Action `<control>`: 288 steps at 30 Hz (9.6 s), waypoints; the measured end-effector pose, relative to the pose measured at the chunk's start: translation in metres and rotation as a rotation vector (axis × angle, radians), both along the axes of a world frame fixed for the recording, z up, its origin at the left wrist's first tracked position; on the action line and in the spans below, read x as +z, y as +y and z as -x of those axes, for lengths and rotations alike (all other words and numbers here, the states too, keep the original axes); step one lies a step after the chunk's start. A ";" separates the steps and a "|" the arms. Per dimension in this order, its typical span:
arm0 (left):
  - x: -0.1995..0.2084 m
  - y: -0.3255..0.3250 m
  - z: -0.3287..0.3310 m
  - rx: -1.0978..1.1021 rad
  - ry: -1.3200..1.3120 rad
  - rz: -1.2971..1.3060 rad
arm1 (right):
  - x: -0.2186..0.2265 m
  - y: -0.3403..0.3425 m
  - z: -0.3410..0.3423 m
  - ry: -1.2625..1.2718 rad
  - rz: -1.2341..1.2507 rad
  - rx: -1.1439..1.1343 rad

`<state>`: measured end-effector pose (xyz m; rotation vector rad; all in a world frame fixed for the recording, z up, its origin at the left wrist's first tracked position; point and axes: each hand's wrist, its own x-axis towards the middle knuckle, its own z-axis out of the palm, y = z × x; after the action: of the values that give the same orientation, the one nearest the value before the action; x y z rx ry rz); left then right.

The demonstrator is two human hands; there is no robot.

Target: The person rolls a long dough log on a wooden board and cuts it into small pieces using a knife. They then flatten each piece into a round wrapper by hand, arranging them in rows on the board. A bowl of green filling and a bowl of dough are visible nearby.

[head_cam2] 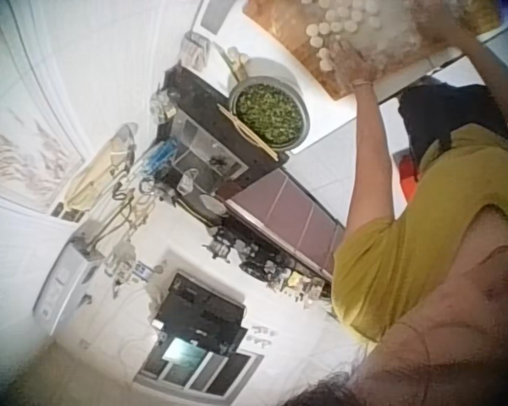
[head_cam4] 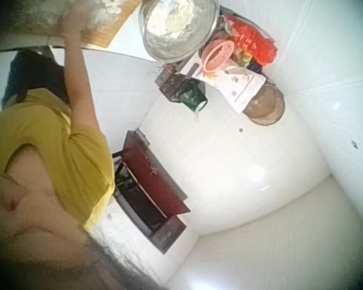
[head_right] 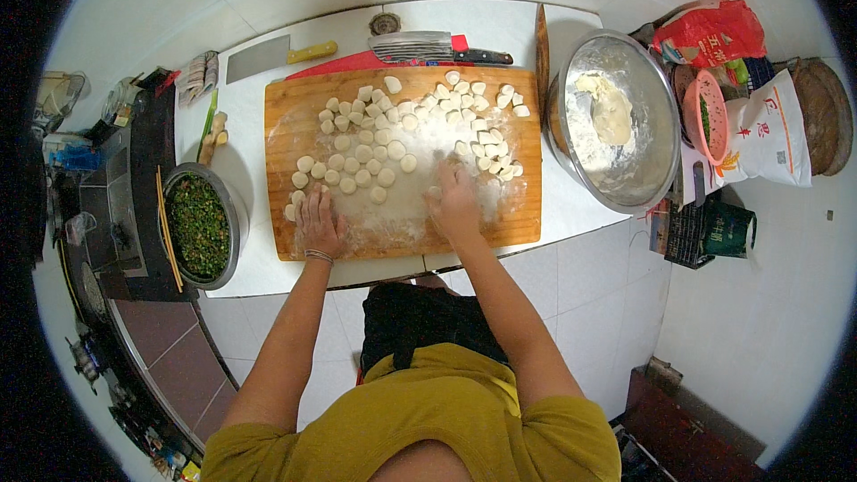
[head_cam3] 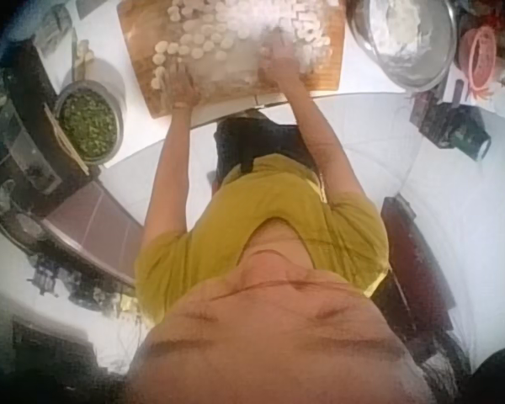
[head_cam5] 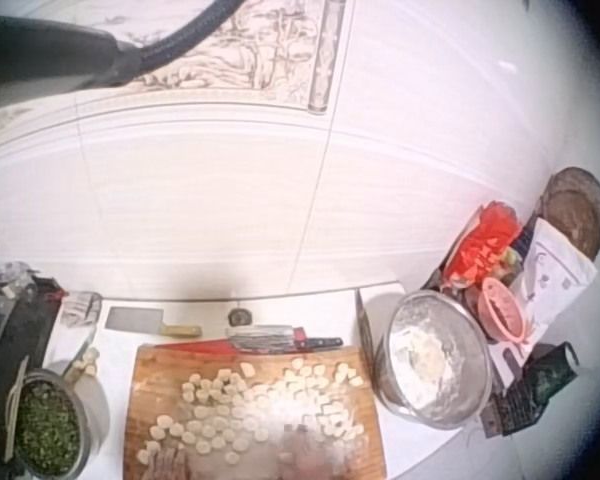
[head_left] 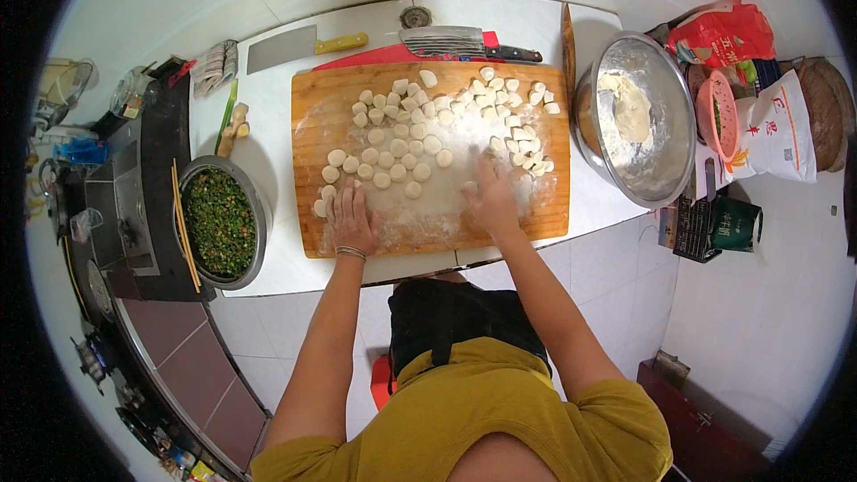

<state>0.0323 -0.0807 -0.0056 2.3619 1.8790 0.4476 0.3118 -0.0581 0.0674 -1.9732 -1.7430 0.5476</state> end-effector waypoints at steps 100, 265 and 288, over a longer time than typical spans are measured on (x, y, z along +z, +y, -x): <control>0.007 -0.005 -0.155 -0.449 -0.277 -0.008 | -0.031 -0.023 -0.055 -0.137 -0.033 0.231; 0.046 0.148 -0.012 -0.108 -0.335 -0.009 | -0.022 0.124 0.116 -0.179 -0.099 -0.098; 0.013 -0.010 -0.023 -0.308 -0.234 0.253 | -0.040 -0.044 0.021 -0.021 -0.113 0.041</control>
<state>0.0558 -0.0909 0.0070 2.2611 1.3562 0.4062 0.2913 -0.1016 0.0275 -1.8763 -1.7900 0.4333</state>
